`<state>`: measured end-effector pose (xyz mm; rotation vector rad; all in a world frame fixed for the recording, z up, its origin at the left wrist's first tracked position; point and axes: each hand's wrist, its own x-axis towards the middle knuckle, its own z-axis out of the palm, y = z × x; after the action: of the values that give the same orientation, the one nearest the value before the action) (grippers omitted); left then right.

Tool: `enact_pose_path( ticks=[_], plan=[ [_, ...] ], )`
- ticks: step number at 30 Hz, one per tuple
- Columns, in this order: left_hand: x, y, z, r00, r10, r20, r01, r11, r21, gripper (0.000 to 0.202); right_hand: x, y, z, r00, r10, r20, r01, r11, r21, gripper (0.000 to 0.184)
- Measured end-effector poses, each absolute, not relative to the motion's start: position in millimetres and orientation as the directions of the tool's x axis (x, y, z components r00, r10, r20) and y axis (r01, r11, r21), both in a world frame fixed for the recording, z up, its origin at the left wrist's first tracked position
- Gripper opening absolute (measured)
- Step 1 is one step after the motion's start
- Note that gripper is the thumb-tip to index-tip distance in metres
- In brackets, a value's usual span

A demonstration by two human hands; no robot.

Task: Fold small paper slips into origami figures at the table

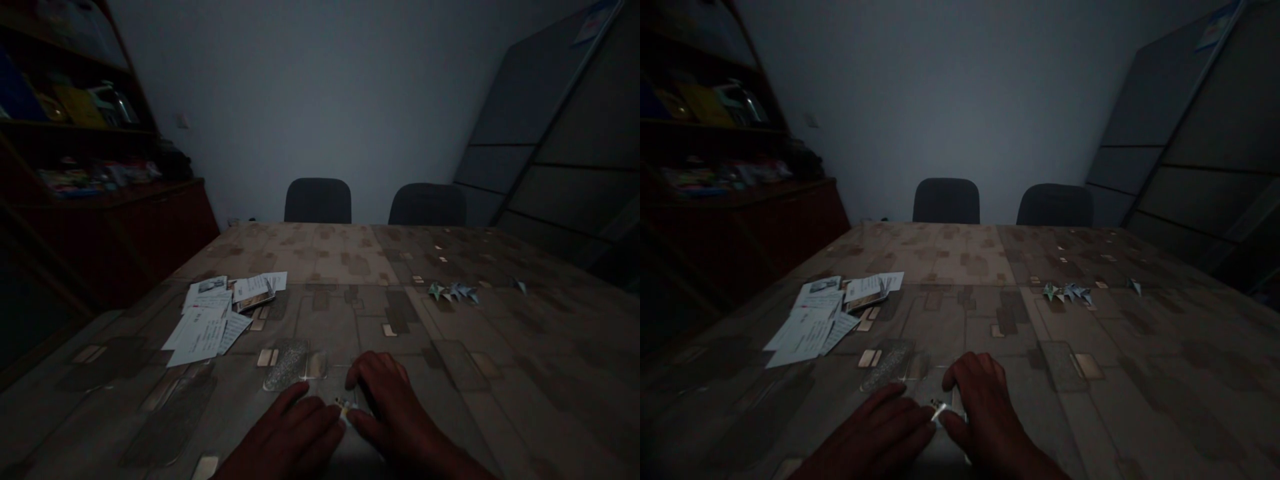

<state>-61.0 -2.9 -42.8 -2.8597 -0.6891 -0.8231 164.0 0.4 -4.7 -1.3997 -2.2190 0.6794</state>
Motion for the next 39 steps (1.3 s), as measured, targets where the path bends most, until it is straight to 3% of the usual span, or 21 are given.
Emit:
enact_pose_path(
  ticks=[7,13,17,21,23,27,29,31,33,36,39],
  plan=[
    [-52,-3,-39,0.761,0.403,0.509,0.488,-0.872,-0.038,0.021,164,4,-3,-0.355,0.929,0.106,0.675,0.334,-0.658,0.032],
    [-56,-2,-40,0.667,0.486,0.565,0.530,-0.842,0.099,0.025,167,5,2,-0.315,0.943,0.104,0.695,0.304,-0.651,0.019],
    [-59,-2,-43,0.656,0.515,0.552,0.560,-0.822,0.103,0.025,162,1,5,-0.339,0.940,0.037,0.724,0.285,-0.628,0.023],
    [-56,-4,-48,0.614,0.603,0.509,0.600,-0.775,0.195,0.022,158,0,4,-0.355,0.935,0.012,0.708,0.277,-0.650,0.023],
    [-57,-4,-48,0.619,0.619,0.483,0.573,-0.777,0.260,0.020,159,1,4,-0.368,0.930,0.023,0.670,0.282,-0.687,0.020],
    [-67,-1,-38,0.648,0.468,0.601,0.341,-0.884,0.320,0.028,162,4,10,-0.372,0.926,0.054,0.572,0.275,-0.772,0.019],
    [-70,0,-29,0.520,0.678,0.520,0.378,-0.728,0.572,0.032,165,6,16,-0.387,0.916,0.101,0.517,0.306,-0.799,0.018],
    [-67,1,-18,0.425,0.848,0.318,0.401,-0.491,0.774,0.035,169,7,22,-0.409,0.901,0.146,0.473,0.346,-0.810,0.018],
    [-57,1,-7,0.372,0.919,0.131,0.325,-0.261,0.909,0.037,173,6,25,-0.454,0.872,0.181,0.449,0.399,-0.800,0.017],
    [-38,2,7,0.411,0.908,-0.076,0.253,-0.034,0.967,0.025,176,5,27,-0.511,0.828,0.229,0.432,0.478,-0.765,0.015],
    [-25,3,8,0.375,0.916,-0.139,0.241,0.048,0.969,0.011,176,3,29,-0.524,0.807,0.273,0.408,0.519,-0.751,0.012]
  ],
)
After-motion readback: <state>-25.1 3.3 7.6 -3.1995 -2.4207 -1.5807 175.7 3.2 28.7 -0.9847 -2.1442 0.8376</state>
